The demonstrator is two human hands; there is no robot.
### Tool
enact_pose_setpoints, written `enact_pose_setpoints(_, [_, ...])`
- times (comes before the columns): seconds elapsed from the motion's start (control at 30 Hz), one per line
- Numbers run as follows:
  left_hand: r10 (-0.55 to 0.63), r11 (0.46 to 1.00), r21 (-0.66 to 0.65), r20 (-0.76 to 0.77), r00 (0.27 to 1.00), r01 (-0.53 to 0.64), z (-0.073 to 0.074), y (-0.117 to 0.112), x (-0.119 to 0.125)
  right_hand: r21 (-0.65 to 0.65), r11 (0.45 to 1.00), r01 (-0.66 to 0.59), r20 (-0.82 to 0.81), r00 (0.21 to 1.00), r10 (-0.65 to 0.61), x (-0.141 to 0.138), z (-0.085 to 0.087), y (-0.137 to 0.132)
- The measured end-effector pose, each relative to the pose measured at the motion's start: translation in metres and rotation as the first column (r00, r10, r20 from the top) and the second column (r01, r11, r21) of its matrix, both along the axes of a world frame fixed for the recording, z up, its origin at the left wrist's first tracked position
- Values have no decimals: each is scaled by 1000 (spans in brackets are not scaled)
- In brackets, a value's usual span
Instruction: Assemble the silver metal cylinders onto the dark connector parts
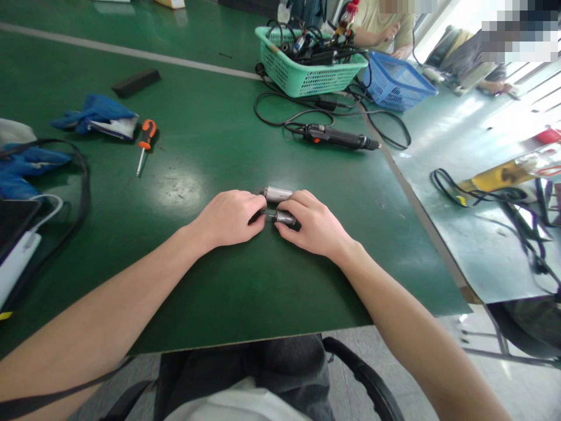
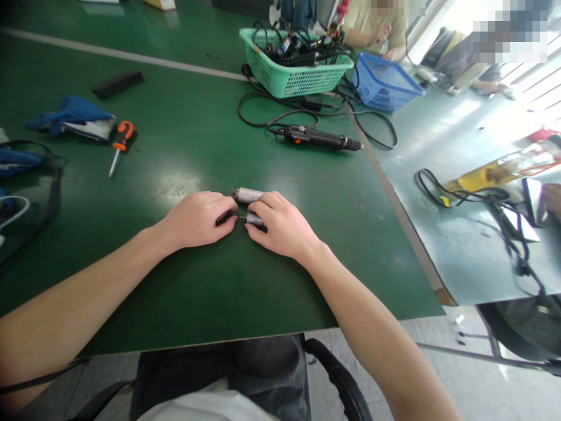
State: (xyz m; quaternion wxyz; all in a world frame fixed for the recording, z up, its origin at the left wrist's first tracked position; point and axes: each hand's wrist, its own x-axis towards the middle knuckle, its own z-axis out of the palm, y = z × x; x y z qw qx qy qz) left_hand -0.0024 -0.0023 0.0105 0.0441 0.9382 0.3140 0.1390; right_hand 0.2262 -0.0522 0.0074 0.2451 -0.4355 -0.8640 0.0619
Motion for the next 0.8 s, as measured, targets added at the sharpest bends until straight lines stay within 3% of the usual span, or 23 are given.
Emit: enact_pose_setpoints(0.8, [-36,999,8,11,999,36,-4,2,-1,6,1000,-5,31,1000,4,3,0,-1])
